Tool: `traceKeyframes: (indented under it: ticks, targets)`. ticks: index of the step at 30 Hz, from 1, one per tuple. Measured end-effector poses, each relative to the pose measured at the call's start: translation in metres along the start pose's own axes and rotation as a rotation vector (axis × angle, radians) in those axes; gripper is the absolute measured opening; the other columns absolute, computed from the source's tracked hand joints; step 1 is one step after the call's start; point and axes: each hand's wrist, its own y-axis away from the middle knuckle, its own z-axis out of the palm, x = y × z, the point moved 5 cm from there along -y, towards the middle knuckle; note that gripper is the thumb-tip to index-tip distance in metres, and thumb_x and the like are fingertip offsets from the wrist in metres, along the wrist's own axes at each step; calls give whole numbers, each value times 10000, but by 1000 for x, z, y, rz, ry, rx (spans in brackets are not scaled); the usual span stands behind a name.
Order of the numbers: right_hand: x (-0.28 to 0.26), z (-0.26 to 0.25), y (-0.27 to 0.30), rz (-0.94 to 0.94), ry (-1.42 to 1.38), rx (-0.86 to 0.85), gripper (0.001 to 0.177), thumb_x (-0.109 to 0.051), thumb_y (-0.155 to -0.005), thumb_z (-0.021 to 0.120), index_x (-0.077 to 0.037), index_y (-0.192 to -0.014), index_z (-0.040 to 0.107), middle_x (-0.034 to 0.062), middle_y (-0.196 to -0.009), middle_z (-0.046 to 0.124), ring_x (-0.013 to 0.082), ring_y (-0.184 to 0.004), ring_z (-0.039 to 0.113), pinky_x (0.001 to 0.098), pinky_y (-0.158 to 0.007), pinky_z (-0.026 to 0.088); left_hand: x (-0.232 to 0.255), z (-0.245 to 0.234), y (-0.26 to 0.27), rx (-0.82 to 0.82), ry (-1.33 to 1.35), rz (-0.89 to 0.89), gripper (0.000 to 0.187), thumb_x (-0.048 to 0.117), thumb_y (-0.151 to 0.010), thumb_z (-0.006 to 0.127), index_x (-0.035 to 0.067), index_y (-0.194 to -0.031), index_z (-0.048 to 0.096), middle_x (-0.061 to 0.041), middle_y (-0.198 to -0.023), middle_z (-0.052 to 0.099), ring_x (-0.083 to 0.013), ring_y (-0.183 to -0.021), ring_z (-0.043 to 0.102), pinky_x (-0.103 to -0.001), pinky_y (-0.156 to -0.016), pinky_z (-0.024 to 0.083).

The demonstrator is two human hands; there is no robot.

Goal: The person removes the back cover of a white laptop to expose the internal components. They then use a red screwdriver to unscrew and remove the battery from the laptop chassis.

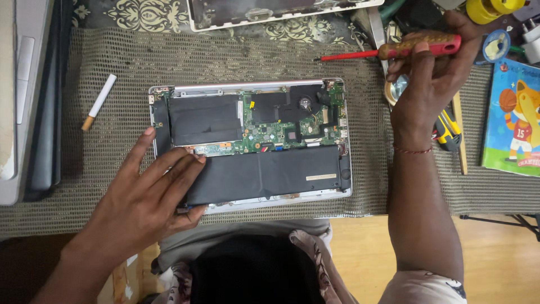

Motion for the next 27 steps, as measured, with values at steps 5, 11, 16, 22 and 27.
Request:
traceKeyframes:
  ticks: [5, 11, 16, 22, 27]
  targets:
    - [0, 1, -1, -11, -10, -36, 276, 54, -1135, 500, -77, -1359, 408, 310, -1003, 598, 321, -679, 600, 365, -594, 513, -1, -3, -4, -25, -23, 19, 677, 523, -932, 673, -58, -1279, 651, -123, -1180, 706, -278, -1157, 639, -632, -1184, 408]
    - [-1, 2, -1, 20, 19, -1, 301, 21, -1100, 522, -68, -1370, 423, 288, -1057, 573, 365, -740, 676, 360, -598, 538, -1, -1, -3, -49, 6, 3, 657, 507, -930, 671, -32, -1304, 640, -125, -1198, 725, -278, -1182, 641, -624, -1204, 374]
    - [-4, 3, 1, 11, 26, -36, 280, 17, -1137, 509, -77, -1381, 409, 300, -1023, 589, 319, -698, 609, 366, -607, 528, -1, -2, 0, -45, 45, -54, 640, 498, -954, 660, 7, -1362, 617, -116, -1226, 692, -274, -1205, 627, -648, -1210, 337]
    - [1, 2, -1, 13, 24, -33, 290, 9, -1142, 508, -63, -1397, 393, 311, -959, 612, 320, -678, 605, 349, -578, 484, -15, 5, 15, -33, 157, -169, 820, 613, -888, 684, 37, -1453, 536, -123, -1317, 681, -282, -1333, 558, -600, -1247, 283]
    - [-2, 6, 0, -15, 15, -38, 295, 41, -1135, 485, -51, -1396, 383, 354, -947, 622, 324, -621, 552, 355, -520, 434, -34, 7, 35, 70, 214, -278, 890, 593, -805, 805, 22, -1438, 548, -145, -1507, 563, -324, -1421, 477, -614, -1246, 323]
